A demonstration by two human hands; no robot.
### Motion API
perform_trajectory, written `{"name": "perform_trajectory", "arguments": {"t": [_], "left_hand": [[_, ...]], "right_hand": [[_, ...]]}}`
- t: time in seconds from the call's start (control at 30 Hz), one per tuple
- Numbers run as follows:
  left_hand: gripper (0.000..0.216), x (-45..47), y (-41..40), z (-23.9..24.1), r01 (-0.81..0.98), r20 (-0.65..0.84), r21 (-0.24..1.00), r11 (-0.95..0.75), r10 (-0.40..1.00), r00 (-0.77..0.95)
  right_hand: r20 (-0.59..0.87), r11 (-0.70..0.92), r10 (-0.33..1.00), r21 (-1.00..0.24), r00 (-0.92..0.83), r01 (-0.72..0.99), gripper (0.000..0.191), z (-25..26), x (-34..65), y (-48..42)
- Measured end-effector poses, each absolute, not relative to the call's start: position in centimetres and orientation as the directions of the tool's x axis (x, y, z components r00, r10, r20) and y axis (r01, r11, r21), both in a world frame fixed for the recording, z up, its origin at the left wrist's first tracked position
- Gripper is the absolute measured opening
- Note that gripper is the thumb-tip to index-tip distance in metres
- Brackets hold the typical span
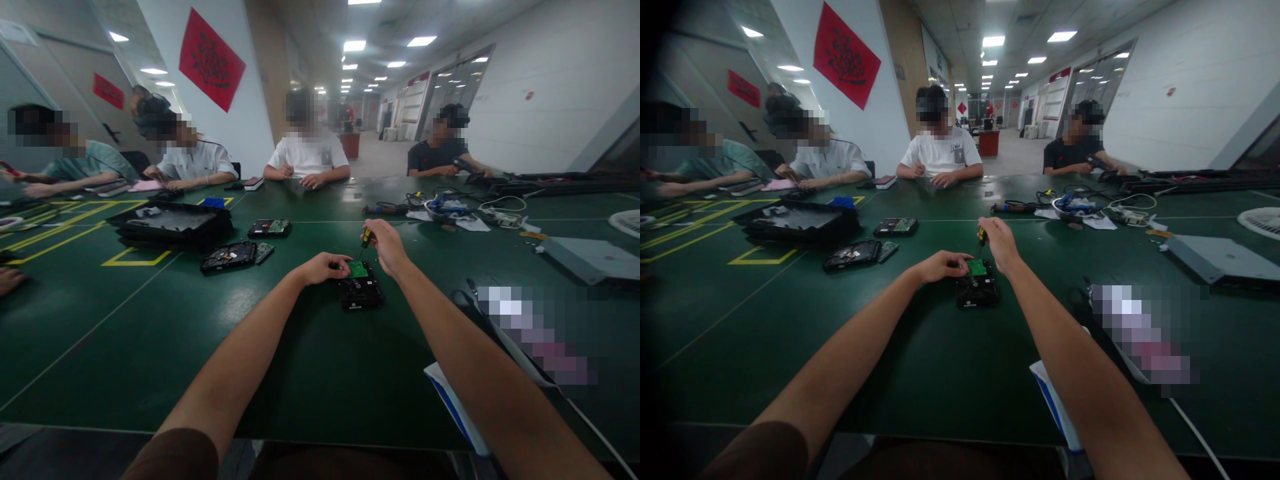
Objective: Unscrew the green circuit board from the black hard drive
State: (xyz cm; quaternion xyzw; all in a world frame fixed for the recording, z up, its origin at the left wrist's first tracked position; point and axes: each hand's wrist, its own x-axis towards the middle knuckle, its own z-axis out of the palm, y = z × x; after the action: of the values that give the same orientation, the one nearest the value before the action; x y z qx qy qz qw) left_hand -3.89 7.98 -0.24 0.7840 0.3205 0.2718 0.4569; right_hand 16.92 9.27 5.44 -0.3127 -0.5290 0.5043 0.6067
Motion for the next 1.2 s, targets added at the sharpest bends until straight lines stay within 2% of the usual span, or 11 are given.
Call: {"name": "perform_trajectory", "arguments": {"t": [0.23,0.4,0.77,1.0,1.2], "left_hand": [[0.021,-3.93,8.24,-0.62,0.253,0.126,0.894,-0.369,0.752,0.647],[0.020,-4.04,8.52,-0.96,0.252,0.130,0.893,-0.374,0.748,0.650],[0.022,-3.93,8.31,-0.69,0.253,0.120,0.898,-0.361,0.753,0.647],[0.021,-3.86,8.23,-0.57,0.281,0.108,0.887,-0.367,0.755,0.646],[0.024,-3.75,8.19,-0.52,0.302,0.104,0.883,-0.361,0.776,0.622]], "right_hand": [[0.359,0.305,0.920,-0.908,-0.157,-0.287,0.028,5.47,17.06,9.09],[0.352,0.322,0.931,-0.916,-0.097,-0.241,0.025,5.49,17.14,9.12],[0.303,0.240,0.939,-0.916,-0.164,-0.321,0.049,5.56,17.31,8.94],[0.319,0.280,0.941,-0.922,-0.114,-0.266,0.033,5.52,17.33,9.05],[0.360,0.335,0.929,-0.918,-0.088,-0.213,0.036,5.39,17.41,9.05]]}}
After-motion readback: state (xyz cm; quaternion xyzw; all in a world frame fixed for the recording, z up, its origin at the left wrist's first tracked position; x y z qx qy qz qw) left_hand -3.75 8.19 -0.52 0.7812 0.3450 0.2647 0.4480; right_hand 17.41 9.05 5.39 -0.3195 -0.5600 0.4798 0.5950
